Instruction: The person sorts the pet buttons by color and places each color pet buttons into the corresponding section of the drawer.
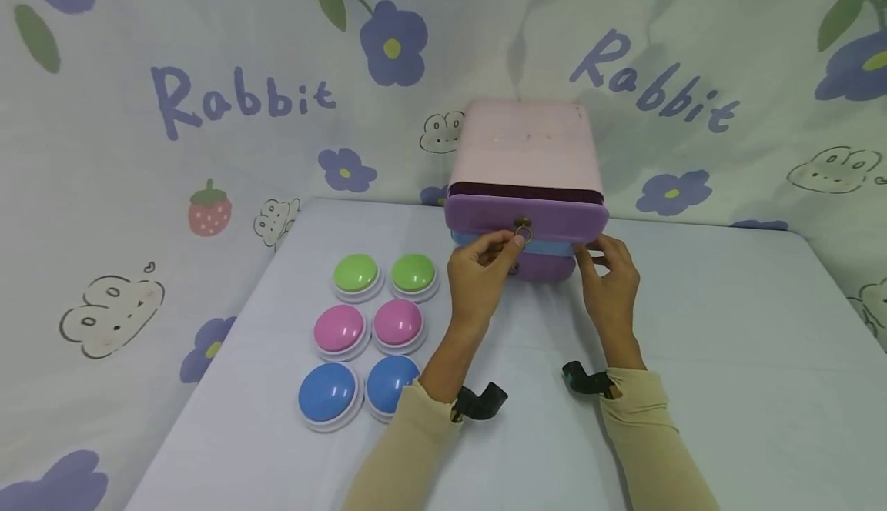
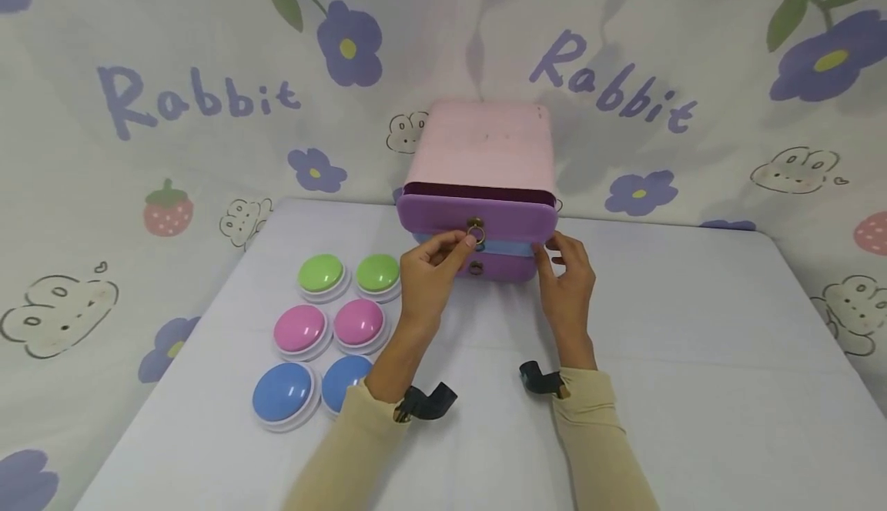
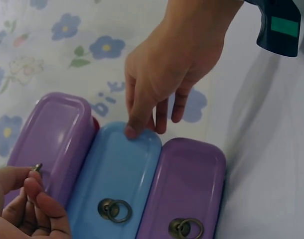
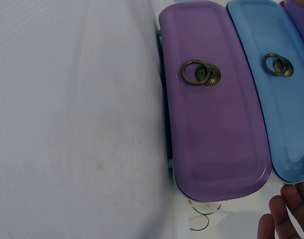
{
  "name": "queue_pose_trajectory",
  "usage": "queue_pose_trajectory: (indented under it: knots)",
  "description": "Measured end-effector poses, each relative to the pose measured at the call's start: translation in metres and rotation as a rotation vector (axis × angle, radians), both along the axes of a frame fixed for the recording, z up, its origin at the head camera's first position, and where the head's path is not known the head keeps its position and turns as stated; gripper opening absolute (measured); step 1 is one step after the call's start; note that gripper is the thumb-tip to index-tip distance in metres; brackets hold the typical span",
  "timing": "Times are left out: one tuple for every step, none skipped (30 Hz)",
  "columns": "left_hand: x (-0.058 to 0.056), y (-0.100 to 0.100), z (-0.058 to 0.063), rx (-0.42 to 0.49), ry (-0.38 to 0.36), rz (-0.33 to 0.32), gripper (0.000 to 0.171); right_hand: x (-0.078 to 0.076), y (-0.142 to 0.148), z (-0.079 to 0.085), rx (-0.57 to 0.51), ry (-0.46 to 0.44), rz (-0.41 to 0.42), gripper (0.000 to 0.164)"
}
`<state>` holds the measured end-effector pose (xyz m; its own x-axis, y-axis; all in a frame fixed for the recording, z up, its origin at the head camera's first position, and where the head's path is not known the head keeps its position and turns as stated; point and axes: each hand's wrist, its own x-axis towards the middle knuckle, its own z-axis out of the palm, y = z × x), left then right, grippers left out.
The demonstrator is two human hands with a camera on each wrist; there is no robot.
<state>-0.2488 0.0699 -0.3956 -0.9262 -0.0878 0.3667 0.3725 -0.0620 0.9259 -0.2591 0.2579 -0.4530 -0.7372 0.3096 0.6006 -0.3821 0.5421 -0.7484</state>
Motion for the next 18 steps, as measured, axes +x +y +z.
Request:
queue_pose_trajectory:
  knots:
    - [0.001, 0.000, 0.000, 0.005, -0.002, -0.002, 0.023, 0.000, 0.000, -0.001, 0.001, -0.001, 0.001, 0.027]
    - [0.002, 0.000, 0.001, 0.009, -0.007, -0.003, 0.023, 0.000, 0.000, -0.001, 0.002, -0.001, 0.001, 0.026]
    - [0.002, 0.000, 0.001, 0.013, -0.007, -0.005, 0.022, 0.000, 0.001, -0.001, 0.003, -0.001, 0.000, 0.026]
    - [0.003, 0.000, 0.001, 0.015, -0.009, -0.008, 0.022, 0.000, 0.000, -0.001, 0.003, -0.001, -0.002, 0.026]
    - [0.004, -0.001, 0.001, 0.017, -0.011, -0.011, 0.022, 0.000, 0.000, -0.001, 0.003, 0.000, -0.003, 0.026]
    - [0.005, -0.001, 0.001, 0.018, -0.013, -0.013, 0.021, 0.000, 0.000, -0.001, 0.004, 0.002, -0.005, 0.025]
    - [0.006, -0.001, 0.002, 0.016, -0.014, -0.014, 0.021, 0.000, 0.000, -0.001, 0.004, 0.005, -0.006, 0.025]
    - [0.007, -0.001, 0.003, 0.015, -0.017, -0.015, 0.021, 0.000, 0.000, -0.001, 0.007, 0.009, -0.008, 0.025]
    - [0.009, -0.001, 0.006, 0.014, -0.011, -0.014, 0.020, 0.000, 0.000, -0.001, 0.010, 0.012, -0.009, 0.024]
    - [0.011, -0.002, 0.009, 0.013, -0.008, -0.014, 0.020, 0.000, 0.000, -0.001, 0.012, 0.014, -0.011, 0.024]
    - [0.013, -0.002, 0.012, 0.016, -0.006, -0.016, 0.019, 0.000, 0.000, -0.001, 0.014, 0.018, -0.012, 0.023]
    - [0.016, -0.003, 0.016, 0.019, -0.005, -0.020, 0.019, 0.000, 0.000, -0.001, 0.016, 0.020, -0.014, 0.022]
    - [0.018, -0.003, 0.019, 0.019, -0.001, -0.024, 0.019, -0.001, 0.000, -0.001, 0.017, 0.021, -0.016, 0.022]
    - [0.020, -0.003, 0.022, 0.021, 0.003, -0.024, 0.018, -0.001, 0.000, -0.001, 0.019, 0.021, -0.017, 0.021]
    - [0.023, -0.003, 0.024, 0.016, 0.003, -0.024, 0.018, -0.001, 0.001, -0.001, 0.021, 0.021, -0.018, 0.020]
    - [0.024, -0.004, 0.025, 0.012, -0.005, -0.025, 0.019, -0.001, 0.001, -0.001, 0.022, 0.020, -0.018, 0.020]
    - [0.026, -0.004, 0.025, 0.010, -0.010, -0.028, 0.019, -0.001, 0.001, 0.000, 0.025, 0.018, -0.018, 0.020]
    - [0.027, -0.004, 0.026, 0.006, -0.015, -0.031, 0.019, -0.001, 0.001, 0.000, 0.030, 0.013, -0.020, 0.021]
